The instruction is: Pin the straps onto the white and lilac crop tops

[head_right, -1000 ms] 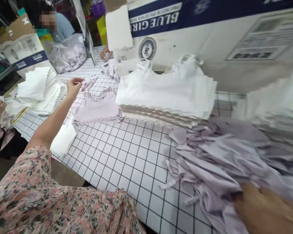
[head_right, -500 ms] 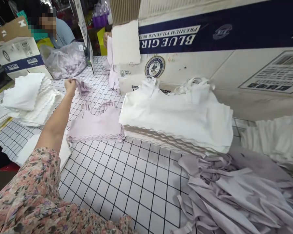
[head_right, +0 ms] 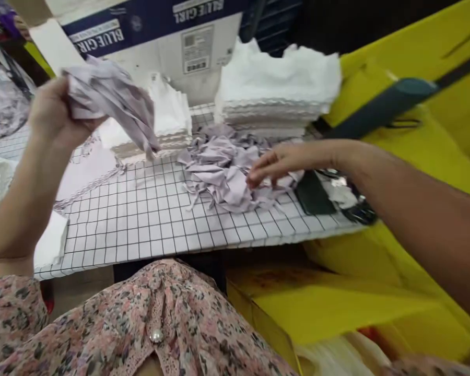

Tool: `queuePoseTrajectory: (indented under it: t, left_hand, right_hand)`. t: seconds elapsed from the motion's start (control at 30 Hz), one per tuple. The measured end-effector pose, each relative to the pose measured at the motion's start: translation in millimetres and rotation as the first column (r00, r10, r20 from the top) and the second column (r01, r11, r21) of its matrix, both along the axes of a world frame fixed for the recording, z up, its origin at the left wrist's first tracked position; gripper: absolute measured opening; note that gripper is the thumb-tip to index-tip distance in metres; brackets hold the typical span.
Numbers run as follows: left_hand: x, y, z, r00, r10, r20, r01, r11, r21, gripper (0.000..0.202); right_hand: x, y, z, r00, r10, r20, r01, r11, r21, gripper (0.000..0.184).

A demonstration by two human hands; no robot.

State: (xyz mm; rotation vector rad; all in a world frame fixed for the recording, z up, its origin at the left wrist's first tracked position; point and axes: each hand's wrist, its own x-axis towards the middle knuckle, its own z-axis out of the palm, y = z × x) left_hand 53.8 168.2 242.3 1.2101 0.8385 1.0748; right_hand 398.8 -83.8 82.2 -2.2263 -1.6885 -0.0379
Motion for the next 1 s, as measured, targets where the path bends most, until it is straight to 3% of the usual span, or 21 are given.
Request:
queuePoseTrajectory:
  t: [0.07,0.13,0.23,0.33,0.4,0.47,0.5,0.57,0.6,0.7,0.83,0.9,1.0]
  left_hand:
    - [59,-23,-33.1,0.995,-0.070,-0.073,0.063,0.994,-0.085,0.025]
    - [106,-38,-67.7,0.956,-0.135,-0.261,0.097,0.983,-0.153,0.021]
    - [131,-53,-110.5,0.879,-0.302,-0.369,0.248,0.950,-0.188,0.029]
    - [102,-76,-139.6,0.847,-0.313,-0.431,0.306,0.948,-0.088,0.047]
    - [67,-97,-156.4,0.827,-0.274,-0.491,0.320,0.948,0.009,0.049]
    - [30,-118,-175.2,0.800,-0.188,-0.569,0.312,0.942,0.127,0.048]
    - [12,-128,-185.6,0.780,-0.105,-0.617,0.290,0.934,0.208,0.046]
    - [-21,-146,-207.6,0.702,0.080,-0.708,0.266,0.892,0.365,0.043]
    - [-35,-154,-218.6,0.657,0.167,-0.735,0.253,0.870,0.424,0.042]
    - [-71,-174,-248.6,0.602,0.284,-0.746,0.195,0.854,0.483,0.040]
    - [-97,-191,-277.8,0.564,0.390,-0.728,0.104,0.841,0.530,0.037]
    - [-102,-193,-286.8,0.552,0.444,-0.705,0.069,0.819,0.570,0.037]
    - [-103,-192,-293.6,0.555,0.484,-0.677,0.053,0.791,0.609,0.038]
  right_hand:
    - [8,-6,10.7,1.000,0.009,-0.017,-0.010,1.000,-0.016,0.077]
    - [17,2,22.6,0.996,0.083,-0.041,-0.084,0.996,-0.016,0.079]
    - [21,14,28.1,0.984,0.164,-0.070,-0.166,0.986,-0.015,0.073]
    - [-6,17,2.0,0.968,0.237,-0.079,-0.239,0.971,-0.014,0.054]
    - [-37,21,-29.5,0.929,0.370,-0.033,-0.371,0.929,-0.020,0.067]
    - [-60,34,-61.3,0.847,0.530,0.034,-0.526,0.846,-0.085,0.072]
    - [-65,43,-74.0,0.842,0.538,0.036,-0.533,0.840,-0.104,0.068]
    - [-61,61,-89.7,0.884,0.466,0.037,-0.458,0.879,-0.132,0.057]
    - [-54,70,-92.6,0.906,0.421,0.045,-0.414,0.902,-0.120,0.055]
    - [-36,80,-90.7,0.930,0.360,0.069,-0.357,0.932,-0.059,0.052]
    - [-47,46,-95.7,0.891,0.446,0.082,-0.451,0.891,0.054,0.042]
    - [-61,18,-106.7,0.871,0.483,0.091,-0.491,0.862,0.121,0.039]
    - [-78,-18,-126.2,0.895,0.440,0.075,-0.446,0.876,0.183,0.038]
